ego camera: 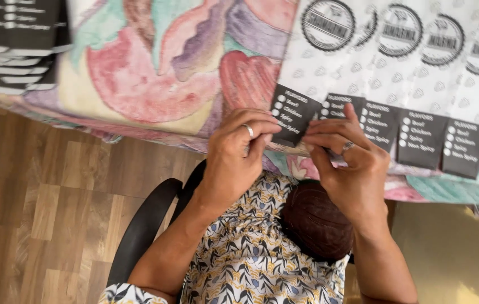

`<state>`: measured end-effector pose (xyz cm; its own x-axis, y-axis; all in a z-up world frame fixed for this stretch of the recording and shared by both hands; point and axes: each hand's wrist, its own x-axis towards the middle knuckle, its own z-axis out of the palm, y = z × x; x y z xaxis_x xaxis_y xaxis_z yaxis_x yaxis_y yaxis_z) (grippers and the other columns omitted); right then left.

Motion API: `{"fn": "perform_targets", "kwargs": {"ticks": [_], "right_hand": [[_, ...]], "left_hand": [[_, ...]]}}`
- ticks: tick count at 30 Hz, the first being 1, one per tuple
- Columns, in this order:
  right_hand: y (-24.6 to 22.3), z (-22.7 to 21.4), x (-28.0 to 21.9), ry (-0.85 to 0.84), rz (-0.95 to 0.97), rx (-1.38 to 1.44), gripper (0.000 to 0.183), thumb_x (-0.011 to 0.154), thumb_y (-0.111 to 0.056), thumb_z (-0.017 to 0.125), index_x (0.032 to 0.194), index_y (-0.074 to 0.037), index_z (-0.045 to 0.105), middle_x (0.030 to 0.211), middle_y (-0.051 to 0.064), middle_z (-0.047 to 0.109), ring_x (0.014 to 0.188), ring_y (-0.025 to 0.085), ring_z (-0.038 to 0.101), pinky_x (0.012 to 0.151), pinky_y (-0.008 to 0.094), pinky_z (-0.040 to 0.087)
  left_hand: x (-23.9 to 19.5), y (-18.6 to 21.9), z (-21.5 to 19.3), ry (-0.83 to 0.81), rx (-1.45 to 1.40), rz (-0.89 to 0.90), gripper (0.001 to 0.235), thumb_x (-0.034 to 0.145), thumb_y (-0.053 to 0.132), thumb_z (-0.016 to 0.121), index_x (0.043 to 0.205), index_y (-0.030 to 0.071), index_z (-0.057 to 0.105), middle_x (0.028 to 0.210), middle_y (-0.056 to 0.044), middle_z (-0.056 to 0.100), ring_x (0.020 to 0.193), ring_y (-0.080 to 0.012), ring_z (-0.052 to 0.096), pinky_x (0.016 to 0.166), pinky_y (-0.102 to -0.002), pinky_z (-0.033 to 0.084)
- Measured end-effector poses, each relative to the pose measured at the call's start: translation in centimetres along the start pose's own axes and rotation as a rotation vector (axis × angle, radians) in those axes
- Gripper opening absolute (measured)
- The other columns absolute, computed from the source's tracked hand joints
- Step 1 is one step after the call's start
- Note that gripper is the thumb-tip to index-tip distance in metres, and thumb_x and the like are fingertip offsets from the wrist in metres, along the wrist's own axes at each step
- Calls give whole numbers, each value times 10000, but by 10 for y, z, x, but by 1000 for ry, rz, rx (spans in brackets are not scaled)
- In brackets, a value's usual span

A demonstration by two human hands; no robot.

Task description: The person assembles shawarma food packages by folding paper wrappers and attaching black flavor labels. They handle multiple wrappers, align and press the labels, and stack completed packages on the table.

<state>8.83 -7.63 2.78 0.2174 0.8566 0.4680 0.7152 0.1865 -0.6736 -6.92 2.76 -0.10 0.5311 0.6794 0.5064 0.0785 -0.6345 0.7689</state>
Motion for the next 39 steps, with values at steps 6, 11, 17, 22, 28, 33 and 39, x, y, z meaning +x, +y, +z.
{"fn": "perform_targets", "kwargs": {"ticks": [6, 11, 17, 22, 28, 33, 39], "right_hand": [[-9, 9, -1, 37, -148, -88, 119, 927, 156, 721, 1011, 73, 738, 1067, 205, 714, 1080, 368, 703, 1214, 634, 465], [-4, 16, 0, -21, -147, -126, 77, 931, 96, 782, 999, 73, 755, 1058, 193, 736, 1082, 349, 709, 1192, 593, 468], [2, 16, -2, -28, -126, -124, 110, 918, 105, 780, 1017, 64, 756, 1064, 185, 735, 1104, 345, 708, 1224, 610, 441], [5, 17, -3, -22, -160, -134, 70, 933, 93, 758, 996, 66, 742, 1043, 171, 720, 1080, 331, 702, 1212, 600, 432], [7, 16, -5, -40, -191, -153, 83, 968, 84, 704, 1050, 78, 716, 1076, 182, 708, 1105, 349, 689, 1206, 614, 429], [9, 15, -5, -78, -238, -175, 160, 981, 96, 671, 1139, 92, 693, 1110, 215, 667, 1133, 376, 663, 1201, 645, 424], [8, 10, -3, -119, -250, -162, 158, 997, 92, 636, 1150, 95, 671, 1148, 241, 627, 1193, 422, 624, 1188, 664, 434]], "left_hand": [[-12, -11, 14, 30, 108, 35, 243, 832, 2, 840, 1037, -11, 710, 1078, -126, 687, 1056, -261, 644, 1027, -385, 526], [-10, -14, 1, 19, 135, 37, 300, 817, 52, 870, 1063, -3, 707, 1100, -103, 662, 1096, -259, 609, 1042, -399, 496], [23, -46, -116, 193, 519, 30, 320, 960, 55, 814, 1201, -42, 628, 1205, -228, 624, 1208, -390, 564, 1134, -515, 481], [29, -109, -184, 260, 1068, -128, 650, 858, -247, 844, 1421, -135, 539, 1314, -489, 618, 1337, -527, 534, 1159, -536, 280], [21, -90, -129, 267, 799, 70, 355, 993, -202, 608, 1332, -107, 563, 1178, -287, 678, 1095, -411, 672, 946, -459, 654], [-2, -45, -44, 77, 504, 111, 332, 1045, 15, 614, 1367, -24, 544, 1260, -254, 661, 1197, -422, 607, 1097, -568, 476], [-18, -35, 5, -41, 404, 193, 551, 952, -170, 680, 1440, 7, 495, 1247, -201, 755, 1332, -375, 603, 1155, -511, 494]]}}
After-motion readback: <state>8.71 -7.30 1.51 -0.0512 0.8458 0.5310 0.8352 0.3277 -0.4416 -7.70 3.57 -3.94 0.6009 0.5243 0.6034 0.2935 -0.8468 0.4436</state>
